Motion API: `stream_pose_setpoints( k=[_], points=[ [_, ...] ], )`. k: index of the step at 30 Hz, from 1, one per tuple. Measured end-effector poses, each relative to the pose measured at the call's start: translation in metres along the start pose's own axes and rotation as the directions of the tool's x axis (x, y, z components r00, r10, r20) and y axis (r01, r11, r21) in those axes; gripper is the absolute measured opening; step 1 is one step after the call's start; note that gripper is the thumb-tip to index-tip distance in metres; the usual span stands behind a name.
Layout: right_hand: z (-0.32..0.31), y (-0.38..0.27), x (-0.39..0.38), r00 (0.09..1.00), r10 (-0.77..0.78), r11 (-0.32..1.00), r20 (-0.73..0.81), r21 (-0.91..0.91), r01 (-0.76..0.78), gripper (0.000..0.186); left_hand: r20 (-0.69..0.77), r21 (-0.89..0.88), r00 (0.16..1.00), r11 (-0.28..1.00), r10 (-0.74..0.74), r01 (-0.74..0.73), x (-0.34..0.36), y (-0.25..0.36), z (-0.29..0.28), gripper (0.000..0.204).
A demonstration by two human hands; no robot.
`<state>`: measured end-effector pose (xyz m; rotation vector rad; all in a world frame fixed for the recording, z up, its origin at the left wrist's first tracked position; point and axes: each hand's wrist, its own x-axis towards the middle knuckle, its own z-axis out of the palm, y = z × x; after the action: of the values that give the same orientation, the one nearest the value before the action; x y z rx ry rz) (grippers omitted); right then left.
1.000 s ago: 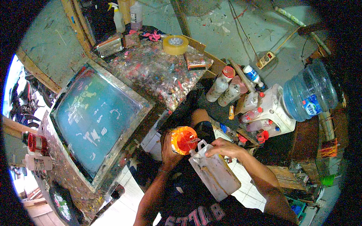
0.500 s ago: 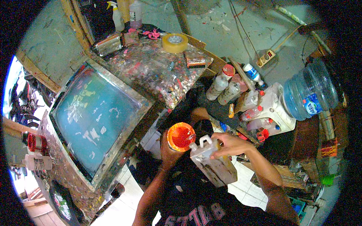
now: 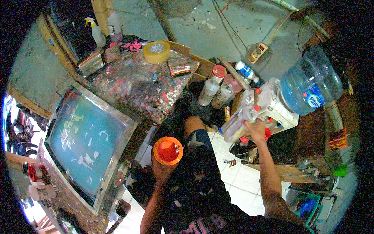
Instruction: The person mixes orange ink in a container with a spoon, then pours it onto a screen printing frame. They use a squeegee to spread the ink across the screen and press a black t-shirt onto the inked surface to transfer the design.
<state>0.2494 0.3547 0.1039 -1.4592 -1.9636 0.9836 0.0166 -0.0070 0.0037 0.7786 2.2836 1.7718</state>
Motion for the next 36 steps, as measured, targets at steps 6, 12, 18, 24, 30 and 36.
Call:
stream_pose_setpoints(
  k=[6, 12, 18, 24, 30, 36],
  points=[
    [0.075, 0.047, 0.071, 0.837, -0.291, 0.919, -0.464, -0.379, 0.110, 0.071, 0.065, -0.006, 0.997, 0.999, -0.039, 0.040, -0.005, -0.004, -0.005, 0.098],
    [0.121, 0.069, 0.143, 0.917, 0.118, 0.863, -0.382, -0.417, -0.285, 0.085, 0.142, -0.007, 0.990, 1.000, 0.026, -0.025, -0.002, 0.008, -0.015, 0.091],
    [0.131, 0.111, 0.157, 0.955, 0.084, 0.867, -0.285, -0.451, -0.210, 0.092, 0.146, -0.140, 0.987, 0.987, -0.063, 0.084, -0.005, 0.005, -0.009, 0.087],
    [0.111, 0.085, 0.088, 0.954, -0.183, 0.955, -0.238, -0.273, 0.115, 0.050, 0.187, -0.159, 0.977, 0.978, -0.101, 0.131, -0.007, -0.018, -0.005, 0.094],
    [0.097, -0.068, -0.102, 0.662, -0.261, 0.965, 0.703, 0.216, 0.152, 0.041, 0.290, -0.216, 0.946, 0.953, -0.145, 0.213, -0.014, -0.014, 0.000, 0.099],
    [0.108, -0.150, -0.152, 0.569, -0.157, 0.770, 0.807, -0.261, 0.582, 0.039, 0.330, 0.119, 0.933, 0.974, 0.144, -0.192, 0.001, 0.002, -0.003, 0.102]
  ],
)
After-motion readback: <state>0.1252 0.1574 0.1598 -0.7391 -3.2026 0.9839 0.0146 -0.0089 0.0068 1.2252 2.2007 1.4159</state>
